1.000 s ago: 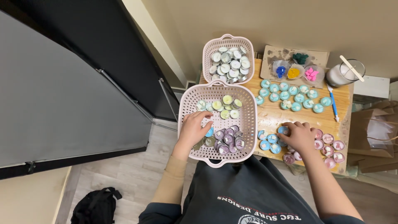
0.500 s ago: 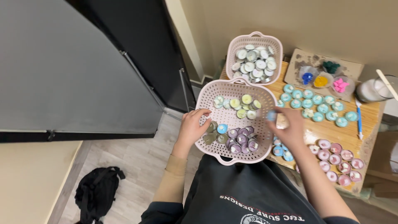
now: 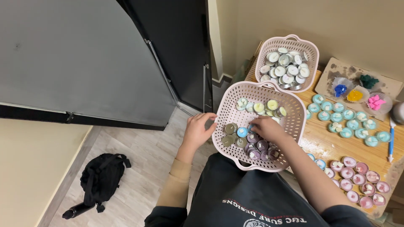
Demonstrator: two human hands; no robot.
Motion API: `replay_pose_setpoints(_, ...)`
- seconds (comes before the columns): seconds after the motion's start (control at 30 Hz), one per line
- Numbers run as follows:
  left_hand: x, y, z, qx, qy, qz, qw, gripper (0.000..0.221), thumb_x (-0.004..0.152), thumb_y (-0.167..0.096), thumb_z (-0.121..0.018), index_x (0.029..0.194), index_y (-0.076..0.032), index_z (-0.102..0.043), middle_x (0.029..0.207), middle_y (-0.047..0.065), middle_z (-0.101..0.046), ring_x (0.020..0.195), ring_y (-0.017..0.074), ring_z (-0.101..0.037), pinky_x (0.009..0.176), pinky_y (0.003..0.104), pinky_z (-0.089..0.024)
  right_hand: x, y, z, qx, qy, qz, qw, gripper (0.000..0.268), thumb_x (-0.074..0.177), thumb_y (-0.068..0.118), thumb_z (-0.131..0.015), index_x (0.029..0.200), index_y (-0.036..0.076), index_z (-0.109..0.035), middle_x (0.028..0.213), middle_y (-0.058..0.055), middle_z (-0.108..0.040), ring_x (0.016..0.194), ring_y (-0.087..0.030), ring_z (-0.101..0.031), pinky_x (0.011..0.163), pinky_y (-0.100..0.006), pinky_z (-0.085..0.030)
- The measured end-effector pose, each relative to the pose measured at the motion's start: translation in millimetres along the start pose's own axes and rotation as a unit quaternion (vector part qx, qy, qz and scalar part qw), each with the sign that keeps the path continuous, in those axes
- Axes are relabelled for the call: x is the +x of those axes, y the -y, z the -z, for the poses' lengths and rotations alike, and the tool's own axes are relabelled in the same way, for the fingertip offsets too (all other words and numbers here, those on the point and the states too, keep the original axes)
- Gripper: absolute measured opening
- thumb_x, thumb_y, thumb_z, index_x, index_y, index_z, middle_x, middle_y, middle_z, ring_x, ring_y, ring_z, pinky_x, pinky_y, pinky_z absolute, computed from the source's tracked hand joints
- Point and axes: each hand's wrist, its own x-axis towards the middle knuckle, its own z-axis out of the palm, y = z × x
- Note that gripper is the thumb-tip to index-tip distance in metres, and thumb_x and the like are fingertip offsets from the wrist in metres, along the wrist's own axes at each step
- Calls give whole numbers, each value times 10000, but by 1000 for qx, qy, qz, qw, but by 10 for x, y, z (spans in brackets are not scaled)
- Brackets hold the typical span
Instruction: Sorting various colored tealight candles from a table into a plastic basket.
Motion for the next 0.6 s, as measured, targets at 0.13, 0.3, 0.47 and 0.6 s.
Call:
replay_pose_setpoints(0.13,49,-4,-28,-2,-6,-12,1000,214,861,-194,-746,1057,-120,-703,958,17,-757,949,258,-711,895,418,-499,-23,-3,30,-9,11,-9,1000,299,829,170,-725,1122,138,-770,1064,-113,-722,992,-329,-691,893,-413,-559)
replay_pose_setpoints(0.3,133,-15,-135,-6,9,-30,999,209,872,-206,-742,1061,-127,-704,985,14,-758,972,247,-709,891,406,-485,-103,164,146,-18,12,-45,999,287,869,207,-694,1145,194,-771,1103,-81,-709,1027,-317,-675,886,-422,-556)
replay_pose_setpoints(0.47,206,-131,-170,-6,19,-38,999,214,870,-206,-743,1065,-126,-705,982,25,-757,974,246,-706,898,402,-486,-121,154,43,-36,-24,-52,998,272,860,196,-687,1114,196,-784,1093,-76,-717,1017,-320,-682,879,-426,-562)
replay_pose_setpoints(0.6,225,-148,-201,-2,15,-49,999,206,860,-195,-748,1048,-119,-709,963,33,-764,956,244,-718,860,416,-484,-102,245,62,-28,-28,-81,996,238,882,273,-709,1071,141,-766,1061,-96,-710,974,-314,-707,852,-424,-578)
